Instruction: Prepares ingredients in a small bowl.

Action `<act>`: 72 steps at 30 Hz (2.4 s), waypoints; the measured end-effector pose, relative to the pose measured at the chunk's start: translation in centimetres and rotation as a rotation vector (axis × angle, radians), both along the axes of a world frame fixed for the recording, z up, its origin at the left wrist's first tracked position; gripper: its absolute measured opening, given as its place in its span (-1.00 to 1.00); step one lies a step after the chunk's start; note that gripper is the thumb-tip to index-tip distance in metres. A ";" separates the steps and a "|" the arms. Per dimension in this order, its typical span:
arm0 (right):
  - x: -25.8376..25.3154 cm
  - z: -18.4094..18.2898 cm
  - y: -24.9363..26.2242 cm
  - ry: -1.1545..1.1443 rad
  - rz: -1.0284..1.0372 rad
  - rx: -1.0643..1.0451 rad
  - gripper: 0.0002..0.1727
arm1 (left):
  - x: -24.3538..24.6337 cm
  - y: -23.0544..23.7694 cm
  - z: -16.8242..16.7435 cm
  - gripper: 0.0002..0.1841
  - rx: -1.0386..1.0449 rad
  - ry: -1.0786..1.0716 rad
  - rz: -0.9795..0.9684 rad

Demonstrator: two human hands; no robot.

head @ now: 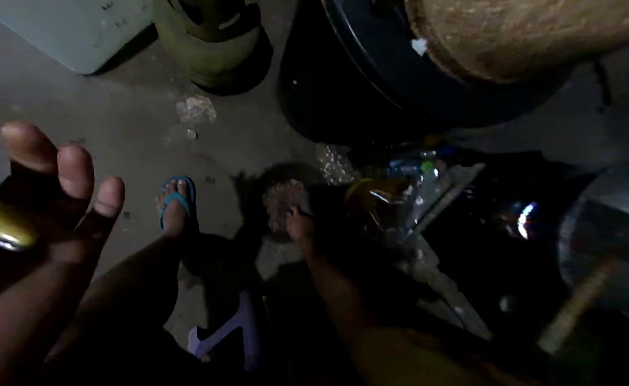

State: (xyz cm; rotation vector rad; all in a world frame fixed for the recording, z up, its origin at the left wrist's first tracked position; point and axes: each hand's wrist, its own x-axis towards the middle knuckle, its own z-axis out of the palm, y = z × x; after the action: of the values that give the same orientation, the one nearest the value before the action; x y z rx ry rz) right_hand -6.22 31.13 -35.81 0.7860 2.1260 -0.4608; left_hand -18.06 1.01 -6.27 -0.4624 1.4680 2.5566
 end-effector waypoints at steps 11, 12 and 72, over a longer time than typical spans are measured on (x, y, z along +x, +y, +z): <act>-1.5 -0.2 0.7 0.010 -0.128 -0.036 -0.45 | -0.3 0.0 -0.5 -0.61 0.103 0.055 0.027; -1.0 0.3 -0.2 -0.038 -0.035 0.041 -0.44 | -0.3 0.1 -0.6 -0.63 0.091 0.071 0.023; -6.4 0.5 3.2 0.001 -0.157 -0.181 -0.46 | -0.2 1.5 1.1 -0.54 0.255 -0.092 0.080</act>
State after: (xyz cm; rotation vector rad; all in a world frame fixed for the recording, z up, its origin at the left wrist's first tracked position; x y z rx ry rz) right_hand -12.57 34.29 -35.31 0.8513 1.9988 -0.7260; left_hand -18.26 2.48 -5.20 -0.6014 1.0944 2.6945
